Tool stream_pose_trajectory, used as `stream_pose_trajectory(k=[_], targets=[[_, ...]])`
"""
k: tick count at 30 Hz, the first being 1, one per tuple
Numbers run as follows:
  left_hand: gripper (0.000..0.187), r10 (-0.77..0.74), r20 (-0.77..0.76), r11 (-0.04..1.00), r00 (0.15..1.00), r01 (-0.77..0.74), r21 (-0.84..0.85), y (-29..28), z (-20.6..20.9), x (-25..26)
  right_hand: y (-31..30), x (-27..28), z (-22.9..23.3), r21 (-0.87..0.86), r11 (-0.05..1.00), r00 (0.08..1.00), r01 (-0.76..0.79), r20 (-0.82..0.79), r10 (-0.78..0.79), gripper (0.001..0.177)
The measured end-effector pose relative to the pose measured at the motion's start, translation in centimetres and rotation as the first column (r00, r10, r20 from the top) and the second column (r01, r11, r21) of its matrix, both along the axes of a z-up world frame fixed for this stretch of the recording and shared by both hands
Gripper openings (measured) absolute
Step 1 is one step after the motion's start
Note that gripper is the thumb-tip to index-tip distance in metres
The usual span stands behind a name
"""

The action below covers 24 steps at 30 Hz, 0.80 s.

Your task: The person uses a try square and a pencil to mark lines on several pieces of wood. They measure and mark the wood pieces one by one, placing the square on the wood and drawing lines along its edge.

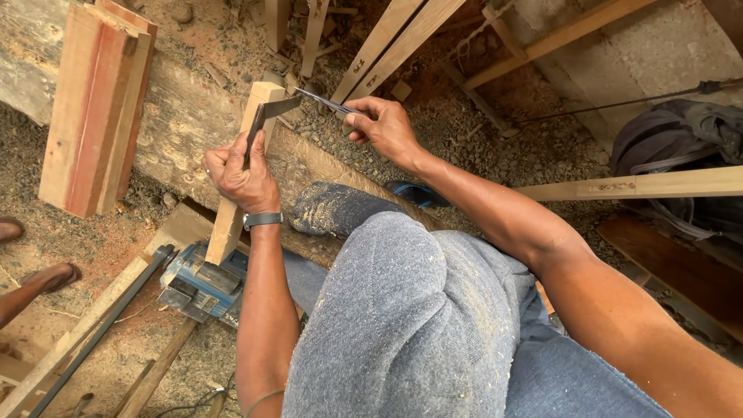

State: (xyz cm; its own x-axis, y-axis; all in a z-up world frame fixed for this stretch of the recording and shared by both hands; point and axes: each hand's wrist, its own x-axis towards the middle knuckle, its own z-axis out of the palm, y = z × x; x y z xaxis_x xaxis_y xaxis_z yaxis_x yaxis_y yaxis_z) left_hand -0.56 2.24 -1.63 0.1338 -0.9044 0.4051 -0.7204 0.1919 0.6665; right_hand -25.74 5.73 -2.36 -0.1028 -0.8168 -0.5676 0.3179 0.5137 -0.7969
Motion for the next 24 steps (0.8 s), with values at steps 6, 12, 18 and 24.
stream_pose_trajectory(k=[6, 12, 18, 24], targets=[[0.016, 0.013, -0.002, 1.000, 1.000, -0.013, -0.013, 0.0, -0.3, 0.0, -0.2, -0.2, 1.1, 0.065, 0.994, 0.993, -0.088, -0.072, 0.092, 0.024], [0.016, 0.010, 0.017, 1.000, 1.000, -0.009, -0.023, 0.0, 0.1, 0.0, -0.6, 0.0, 0.5, 0.075, 0.989, 0.985, -0.127, -0.104, 0.134, 0.024], [0.015, 0.011, 0.054, 0.999, 0.998, -0.009, -0.033, 0.0, 1.1, -0.7, -1.7, 0.4, 1.3, 0.049, 0.982, 0.972, -0.180, -0.148, 0.185, 0.019], [0.016, 0.012, 0.104, 0.999, 0.995, -0.007, -0.054, -0.1, 2.5, -1.4, -2.9, 1.0, 0.5, -0.017, 0.977, 0.960, -0.215, -0.188, 0.208, 0.016]])
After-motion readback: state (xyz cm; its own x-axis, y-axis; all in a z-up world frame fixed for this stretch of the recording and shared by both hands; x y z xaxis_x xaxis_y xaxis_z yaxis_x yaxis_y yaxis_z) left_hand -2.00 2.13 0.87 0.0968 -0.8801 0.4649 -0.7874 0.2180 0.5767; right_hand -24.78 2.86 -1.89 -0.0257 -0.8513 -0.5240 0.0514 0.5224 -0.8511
